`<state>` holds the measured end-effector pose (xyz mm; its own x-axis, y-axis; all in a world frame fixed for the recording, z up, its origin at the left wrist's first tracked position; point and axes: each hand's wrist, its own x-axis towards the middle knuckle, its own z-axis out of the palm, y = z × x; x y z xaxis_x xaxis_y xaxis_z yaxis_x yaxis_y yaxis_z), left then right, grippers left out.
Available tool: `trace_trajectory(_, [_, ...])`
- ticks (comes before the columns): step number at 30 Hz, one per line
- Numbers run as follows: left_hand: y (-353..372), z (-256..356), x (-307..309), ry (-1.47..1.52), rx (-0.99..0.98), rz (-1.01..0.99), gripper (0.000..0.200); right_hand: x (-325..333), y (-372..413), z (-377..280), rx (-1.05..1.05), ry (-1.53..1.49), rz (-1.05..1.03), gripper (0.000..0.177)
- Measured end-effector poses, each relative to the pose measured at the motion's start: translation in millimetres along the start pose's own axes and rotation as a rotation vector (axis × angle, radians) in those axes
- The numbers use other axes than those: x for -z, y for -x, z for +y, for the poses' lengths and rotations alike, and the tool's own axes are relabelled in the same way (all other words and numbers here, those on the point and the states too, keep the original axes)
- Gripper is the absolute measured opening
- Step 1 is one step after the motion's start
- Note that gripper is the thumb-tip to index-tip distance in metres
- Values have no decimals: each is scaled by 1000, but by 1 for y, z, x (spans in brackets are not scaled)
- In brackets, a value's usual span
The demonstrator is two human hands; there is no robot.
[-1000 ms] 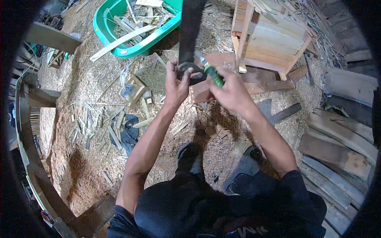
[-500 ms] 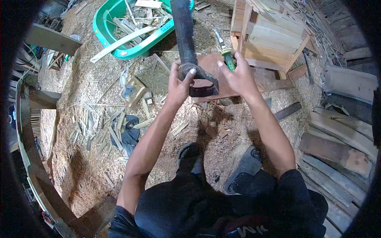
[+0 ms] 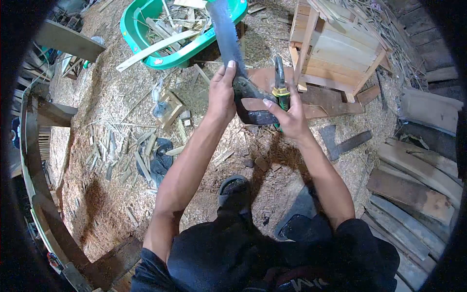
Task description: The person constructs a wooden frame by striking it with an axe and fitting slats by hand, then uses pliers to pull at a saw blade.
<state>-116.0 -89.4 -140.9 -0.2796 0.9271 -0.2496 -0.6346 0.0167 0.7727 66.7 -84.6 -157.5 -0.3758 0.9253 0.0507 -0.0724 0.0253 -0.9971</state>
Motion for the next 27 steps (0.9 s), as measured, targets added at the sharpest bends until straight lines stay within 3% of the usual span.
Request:
trace_trajectory(5, [4, -1, -2, 48, -98, -15, 20, -13, -1, 2, 71, -141, 119, 38])
trace_trajectory(14, [18, 5, -4, 37, -113, 84, 22, -28, 11, 1, 166, -121, 199, 34])
trace_trajectory(17, [22, 10, -9, 64, -55, 119, 23, -25, 11, 10, 121, -156, 182, 34])
trace_trajectory(23, [7, 18, -11, 2, -33, 9, 29, -19, 7, 0, 9, -248, 144, 33])
trace_trajectory(26, [-4, 24, 0, -313, -82, 44, 35, -15, 8, -6, -3, -229, 98, 33])
trace_trajectory(27, [0, 28, -11, -286, -124, 89, 39, -15, 8, -8, -26, -240, 55, 33])
